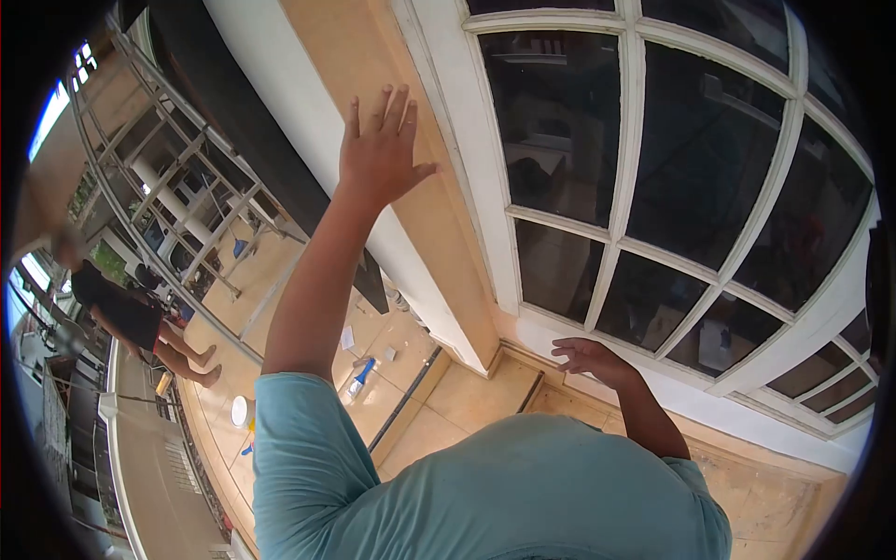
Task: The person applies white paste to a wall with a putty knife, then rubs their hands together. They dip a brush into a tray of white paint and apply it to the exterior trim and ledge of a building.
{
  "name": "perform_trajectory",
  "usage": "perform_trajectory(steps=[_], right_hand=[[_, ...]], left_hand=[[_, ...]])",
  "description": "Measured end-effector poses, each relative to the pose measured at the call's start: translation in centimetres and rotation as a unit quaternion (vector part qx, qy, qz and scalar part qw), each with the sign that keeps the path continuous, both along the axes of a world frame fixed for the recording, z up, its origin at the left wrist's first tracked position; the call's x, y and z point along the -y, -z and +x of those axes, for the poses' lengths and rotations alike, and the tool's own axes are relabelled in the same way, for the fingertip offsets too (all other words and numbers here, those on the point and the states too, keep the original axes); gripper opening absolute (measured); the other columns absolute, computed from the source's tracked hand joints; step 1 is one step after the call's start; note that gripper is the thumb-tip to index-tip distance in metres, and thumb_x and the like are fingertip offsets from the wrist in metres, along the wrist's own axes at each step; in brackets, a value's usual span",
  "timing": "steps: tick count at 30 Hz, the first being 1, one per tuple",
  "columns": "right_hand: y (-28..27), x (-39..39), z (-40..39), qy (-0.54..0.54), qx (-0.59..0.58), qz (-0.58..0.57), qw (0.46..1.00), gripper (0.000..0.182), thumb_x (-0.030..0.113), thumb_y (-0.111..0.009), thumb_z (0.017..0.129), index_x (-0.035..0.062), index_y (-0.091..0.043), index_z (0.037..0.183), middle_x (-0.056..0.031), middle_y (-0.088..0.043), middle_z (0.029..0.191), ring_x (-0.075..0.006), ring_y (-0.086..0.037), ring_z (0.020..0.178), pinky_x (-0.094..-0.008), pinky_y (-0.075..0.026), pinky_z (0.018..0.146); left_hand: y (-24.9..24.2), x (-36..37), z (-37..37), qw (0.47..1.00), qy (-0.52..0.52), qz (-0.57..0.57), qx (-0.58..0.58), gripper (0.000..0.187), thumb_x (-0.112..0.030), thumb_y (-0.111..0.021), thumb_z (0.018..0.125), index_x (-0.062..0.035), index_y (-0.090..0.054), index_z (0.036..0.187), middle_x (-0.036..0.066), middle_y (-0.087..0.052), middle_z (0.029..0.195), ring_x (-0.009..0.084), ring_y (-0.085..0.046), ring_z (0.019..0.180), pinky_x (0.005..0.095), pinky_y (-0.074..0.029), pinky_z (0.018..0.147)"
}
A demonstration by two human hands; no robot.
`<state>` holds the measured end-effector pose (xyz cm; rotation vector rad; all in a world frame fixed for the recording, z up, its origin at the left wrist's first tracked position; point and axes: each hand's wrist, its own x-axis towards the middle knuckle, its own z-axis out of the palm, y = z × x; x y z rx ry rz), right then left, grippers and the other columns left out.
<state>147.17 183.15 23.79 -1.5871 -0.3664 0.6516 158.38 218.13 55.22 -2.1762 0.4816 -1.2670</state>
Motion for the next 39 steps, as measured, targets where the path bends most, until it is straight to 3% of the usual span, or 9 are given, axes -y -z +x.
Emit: perform_trajectory(steps=[5, 7, 14, 24, 26, 27, 28, 32, 39], right_hand=[[17.4, 9.8, -5.2, 0.237, -0.094, -0.233, 0.938, 0.05, 0.043, -0.055, 0.093, 0.0016, -0.063, 0.118, -0.0156, -0.065, 0.113, -0.0263, -0.063, 0.101, -0.0375, -0.05, 0.087], [42.4, 21.0, -11.6, 0.225, 0.085, -0.534, 0.811, 0.047, 0.043, -0.053, 0.092, 0.0024, -0.068, 0.11, -0.0213, -0.067, 0.108, -0.036, -0.064, 0.1, -0.0473, -0.051, 0.082], [30.7, 22.9, -25.6, 0.238, -0.337, -0.458, 0.788, 0.042, 0.034, -0.054, 0.093, -0.0034, -0.064, 0.109, -0.0165, -0.067, 0.097, -0.0238, -0.064, 0.077, -0.0387, -0.053, 0.068], [31.3, 24.4, -23.5, 0.383, -0.299, -0.294, 0.823, 0.044, 0.035, -0.062, 0.084, -0.0011, -0.065, 0.109, -0.0146, -0.067, 0.093, -0.0235, -0.061, 0.065, -0.0346, -0.052, 0.059], [33.1, 25.7, -22.7, 0.427, -0.122, -0.332, 0.832, 0.046, 0.037, -0.062, 0.086, 0.0013, -0.064, 0.116, -0.0197, -0.066, 0.111, -0.0318, -0.063, 0.101, -0.0395, -0.05, 0.088], [30.1, 25.8, -21.8, 0.432, -0.157, -0.333, 0.823, 0.046, 0.036, -0.062, 0.087, 0.0019, -0.063, 0.117, -0.0222, -0.064, 0.116, -0.0343, -0.058, 0.113, -0.04, -0.042, 0.099], [33.4, 27.8, -22.5, 0.464, -0.068, -0.357, 0.808, 0.047, 0.035, -0.067, 0.086, 0.004, -0.061, 0.12, -0.0119, -0.068, 0.092, -0.0189, -0.061, 0.064, -0.0322, -0.049, 0.058], [28.9, 28.9, -27.7, 0.535, -0.208, -0.276, 0.771, 0.042, 0.041, -0.063, 0.088, 0.0182, -0.06, 0.124, -0.0035, -0.065, 0.101, -0.0189, -0.061, 0.076, -0.0324, -0.045, 0.057], [27.8, 19.8, -47.1, 0.719, -0.397, -0.161, 0.546, 0.037, 0.043, -0.059, 0.088, 0.0174, -0.062, 0.114, 0.0042, -0.057, 0.088, -0.0175, -0.056, 0.071, -0.0351, -0.044, 0.06]], left_hand=[[-3.9, -2.1, 3.3, 0.966, -0.236, 0.101, -0.011, 0.094, -0.07, -0.049, 0.081, -0.0045, -0.033, 0.146, 0.005, -0.027, 0.156, 0.0191, -0.023, 0.144, 0.0471, -0.011, 0.119], [-0.7, -2.3, 4.2, 0.956, -0.222, 0.158, -0.105, 0.095, -0.07, -0.05, 0.08, -0.0065, -0.031, 0.148, 0.004, -0.023, 0.157, 0.0192, -0.02, 0.145, 0.0463, -0.009, 0.12], [-7.1, -2.1, 5.1, 0.977, -0.197, 0.075, 0.029, 0.091, -0.067, -0.058, 0.077, -0.0098, -0.038, 0.145, 0.002, -0.032, 0.153, 0.0187, -0.027, 0.142, 0.0536, -0.015, 0.116], [-9.3, 0.7, 6.9, 0.911, -0.358, 0.081, 0.189, 0.07, -0.057, -0.039, 0.093, -0.0127, -0.036, 0.146, 0.001, -0.033, 0.153, 0.0175, -0.03, 0.141, 0.0545, -0.027, 0.111], [-7.2, 0.7, 6.9, 0.91, -0.361, 0.093, 0.185, 0.068, -0.056, -0.038, 0.093, -0.0125, -0.039, 0.145, 0.001, -0.035, 0.152, 0.0172, -0.032, 0.141, 0.0569, -0.028, 0.109], [-5.7, 0.7, 7.0, 0.914, -0.353, 0.1, 0.171, 0.068, -0.056, -0.038, 0.093, -0.0125, -0.039, 0.145, 0.001, -0.035, 0.152, 0.0172, -0.032, 0.141, 0.0569, -0.028, 0.109], [-3.8, 0.4, 7.2, 0.919, -0.344, 0.086, 0.172, 0.068, -0.056, -0.04, 0.092, -0.0127, -0.039, 0.145, 0.001, -0.036, 0.152, 0.0176, -0.033, 0.14, 0.0595, -0.029, 0.107], [5.9, -0.1, 5.7, 0.935, -0.327, 0.097, 0.101, 0.07, -0.052, -0.046, 0.09, -0.0127, -0.036, 0.147, 0.004, -0.033, 0.154, 0.0187, -0.032, 0.141, 0.0673, -0.028, 0.103], [37.4, 1.7, -6.3, 0.84, -0.245, 0.003, -0.485, 0.087, -0.055, -0.055, 0.086, -0.0177, -0.015, 0.154, 0.009, -0.008, 0.161, 0.026, -0.008, 0.148, 0.0678, -0.012, 0.11]])
